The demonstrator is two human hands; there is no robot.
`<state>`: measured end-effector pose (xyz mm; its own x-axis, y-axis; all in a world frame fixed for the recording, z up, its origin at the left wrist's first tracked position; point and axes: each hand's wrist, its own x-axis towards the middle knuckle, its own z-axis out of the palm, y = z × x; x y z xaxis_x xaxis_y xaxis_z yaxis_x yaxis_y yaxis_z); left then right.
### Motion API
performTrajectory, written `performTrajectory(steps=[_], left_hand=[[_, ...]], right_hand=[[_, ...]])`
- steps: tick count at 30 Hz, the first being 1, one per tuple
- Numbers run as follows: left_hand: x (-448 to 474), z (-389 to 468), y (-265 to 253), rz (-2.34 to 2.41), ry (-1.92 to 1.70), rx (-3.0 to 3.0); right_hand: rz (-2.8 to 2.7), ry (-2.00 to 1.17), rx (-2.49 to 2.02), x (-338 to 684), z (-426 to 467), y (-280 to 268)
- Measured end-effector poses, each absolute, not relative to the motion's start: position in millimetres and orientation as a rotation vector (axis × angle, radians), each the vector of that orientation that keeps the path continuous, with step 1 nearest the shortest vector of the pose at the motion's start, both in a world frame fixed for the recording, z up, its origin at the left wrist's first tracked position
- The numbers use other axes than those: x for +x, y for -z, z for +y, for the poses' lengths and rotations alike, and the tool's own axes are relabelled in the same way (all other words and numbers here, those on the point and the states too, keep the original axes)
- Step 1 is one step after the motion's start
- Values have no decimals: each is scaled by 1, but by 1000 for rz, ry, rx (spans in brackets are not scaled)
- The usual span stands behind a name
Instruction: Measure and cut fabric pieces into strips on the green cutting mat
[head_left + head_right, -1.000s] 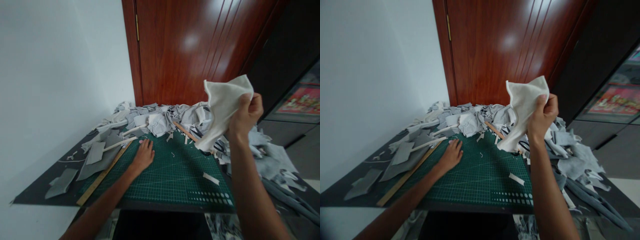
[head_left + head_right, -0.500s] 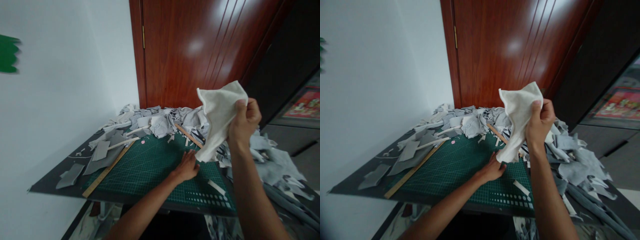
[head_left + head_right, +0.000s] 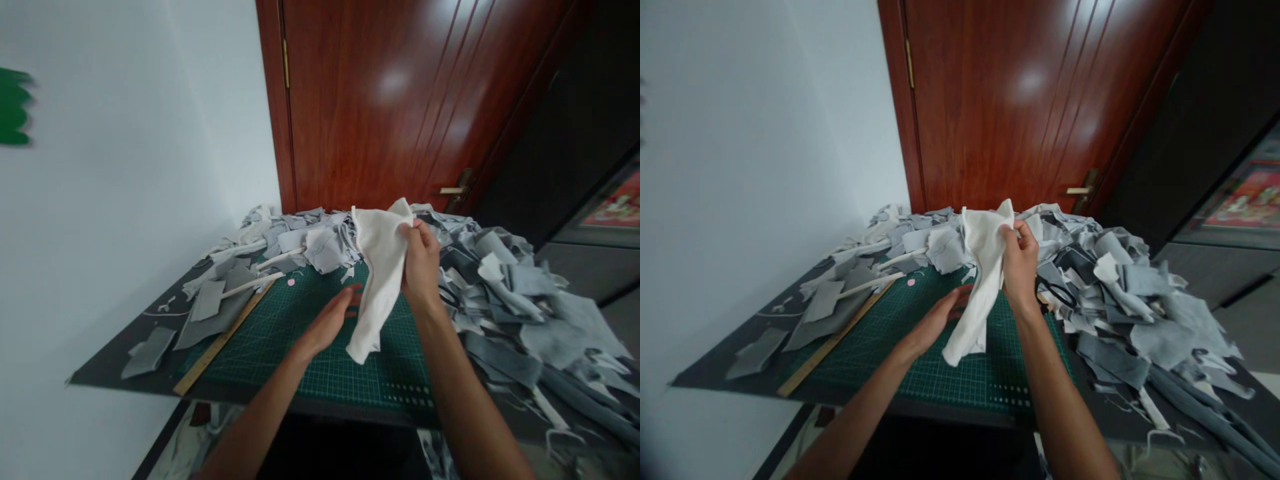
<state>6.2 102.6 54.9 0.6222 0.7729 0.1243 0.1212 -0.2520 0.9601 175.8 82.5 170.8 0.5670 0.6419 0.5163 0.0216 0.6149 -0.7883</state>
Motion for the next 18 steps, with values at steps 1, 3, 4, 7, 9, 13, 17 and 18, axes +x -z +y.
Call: performTrajectory(steps=[1,3,4,7,9,13,17,18], left_hand=[[8,98,-57,618,-748,1612],[13,94,-60,553,-838,1467],[15,94,-60,587,-911,1462],[17,103,-61,757,-1093,1684],[13,111,-62,851,-1148,1870],[-2,120,-71,977,-1232,2010],[-22,125,-94,1016,-1218,2148],[-26,127,-101,1009,-1199,2215]], right_hand=[[-901,-462,-826,172,83,-167],[-902,-536,-806,167,83,-160],[-905,-568,-804,166,82,-156],[-946,-605,-863,172,82,-142],[-1008,-545,-972,182,81,-132],[-1157,-119,-1206,202,75,-117],[-1505,300,-1247,205,70,-113],[-1629,317,-1232,204,70,-112]])
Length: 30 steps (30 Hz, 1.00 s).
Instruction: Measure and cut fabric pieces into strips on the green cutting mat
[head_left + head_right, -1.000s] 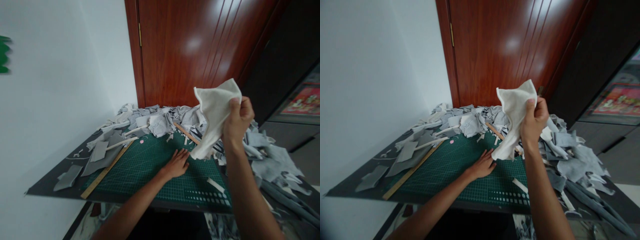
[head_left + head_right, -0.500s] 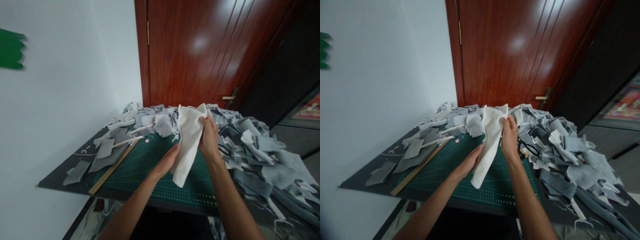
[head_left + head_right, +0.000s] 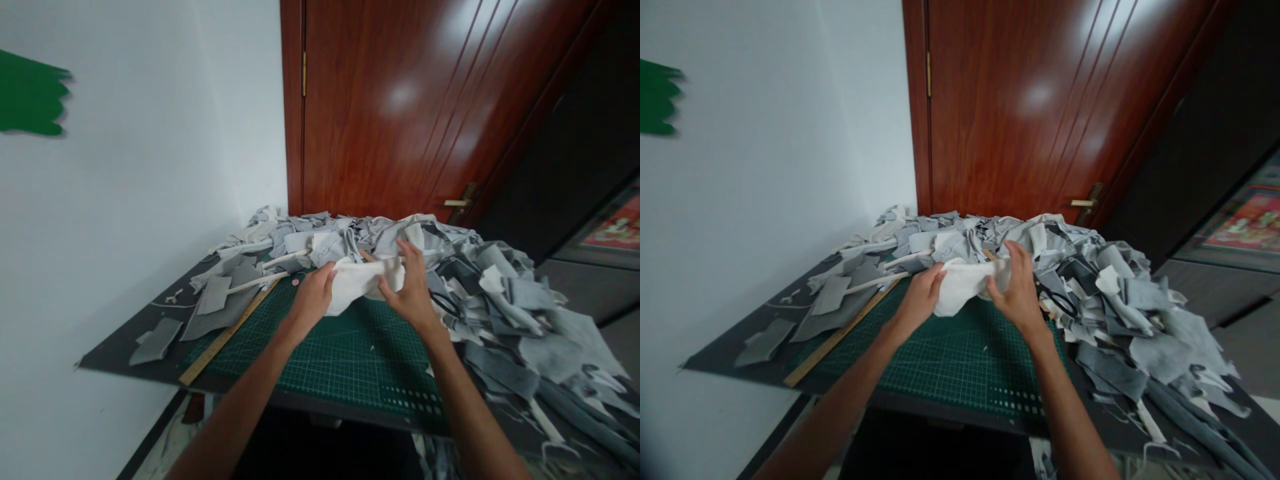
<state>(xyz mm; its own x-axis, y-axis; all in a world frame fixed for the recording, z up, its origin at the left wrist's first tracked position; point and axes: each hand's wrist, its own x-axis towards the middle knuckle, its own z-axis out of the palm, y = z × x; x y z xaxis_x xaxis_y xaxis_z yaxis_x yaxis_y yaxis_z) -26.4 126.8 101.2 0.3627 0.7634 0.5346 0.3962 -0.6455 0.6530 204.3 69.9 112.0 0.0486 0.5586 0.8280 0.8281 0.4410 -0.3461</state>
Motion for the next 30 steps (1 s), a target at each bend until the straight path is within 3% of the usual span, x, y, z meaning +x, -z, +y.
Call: performTrajectory(steps=[4,9,14,22,26,30], left_hand=[[-43,132,-133,858,-832,2809],[-58,129,-166,682,-532,3180],[-71,125,-187,681,-734,3379],[-92,98,-206,813,-1333,3230],[-98,71,-220,804,-1216,3087],[-82,104,-212,875,-1062,2987]], right_hand=[[-1968,93,-1134,196,71,-102],[-1979,-339,-1010,185,70,-79],[-1872,-557,-1048,182,60,-89],[-1735,-398,-1001,187,9,-142],[-1734,-378,-1039,193,-24,-169],[-1755,-495,-1213,213,-10,-176]])
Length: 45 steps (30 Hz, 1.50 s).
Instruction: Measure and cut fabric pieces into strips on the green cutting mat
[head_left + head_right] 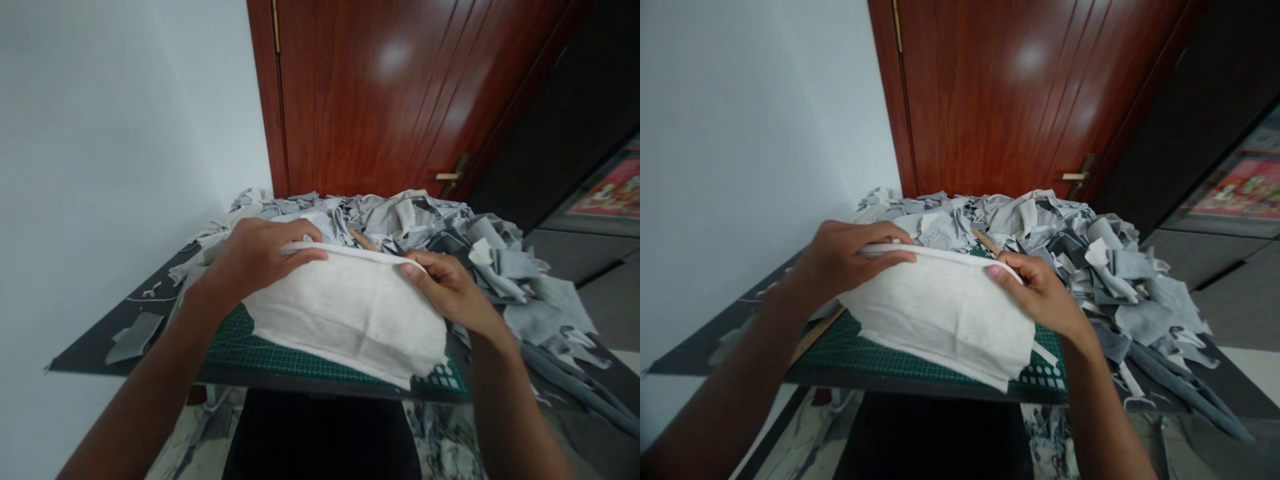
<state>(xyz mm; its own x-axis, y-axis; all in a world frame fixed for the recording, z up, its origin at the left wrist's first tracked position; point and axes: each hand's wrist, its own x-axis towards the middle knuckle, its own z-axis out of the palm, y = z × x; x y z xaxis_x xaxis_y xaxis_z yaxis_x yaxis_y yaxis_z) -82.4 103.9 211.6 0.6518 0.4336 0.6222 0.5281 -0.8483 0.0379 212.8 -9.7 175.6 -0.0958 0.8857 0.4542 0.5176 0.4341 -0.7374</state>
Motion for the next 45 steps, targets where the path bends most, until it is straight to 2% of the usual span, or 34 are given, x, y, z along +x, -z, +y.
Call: performTrajectory(steps=[5,9,12,16,23,30,33,41,45], left_hand=[[-35,187,-144,-1016,662,-2878],[-15,199,-71,-935,585,-2956],[-19,181,-26,-883,555,-3012],[-32,162,6,-989,456,-3028],[-42,153,14,-1136,292,-2949],[-43,152,18,-1193,342,-2919],[-41,151,14,-1233,315,-2936],[-49,141,7,-1315,272,-2948],[-58,135,7,-1356,264,-2932]], right_hand=[[-1871,-624,-1462,257,69,-116],[-1818,-182,-1850,269,112,-50],[-1832,34,-1586,256,120,-23],[-2018,-28,-1255,221,112,-21],[-2378,-252,-1222,175,63,-6],[-2145,25,-1896,270,27,31],[-2021,160,-2012,299,14,34],[-2128,4,-1660,233,-23,21],[-2195,-89,-1593,238,-38,20]])
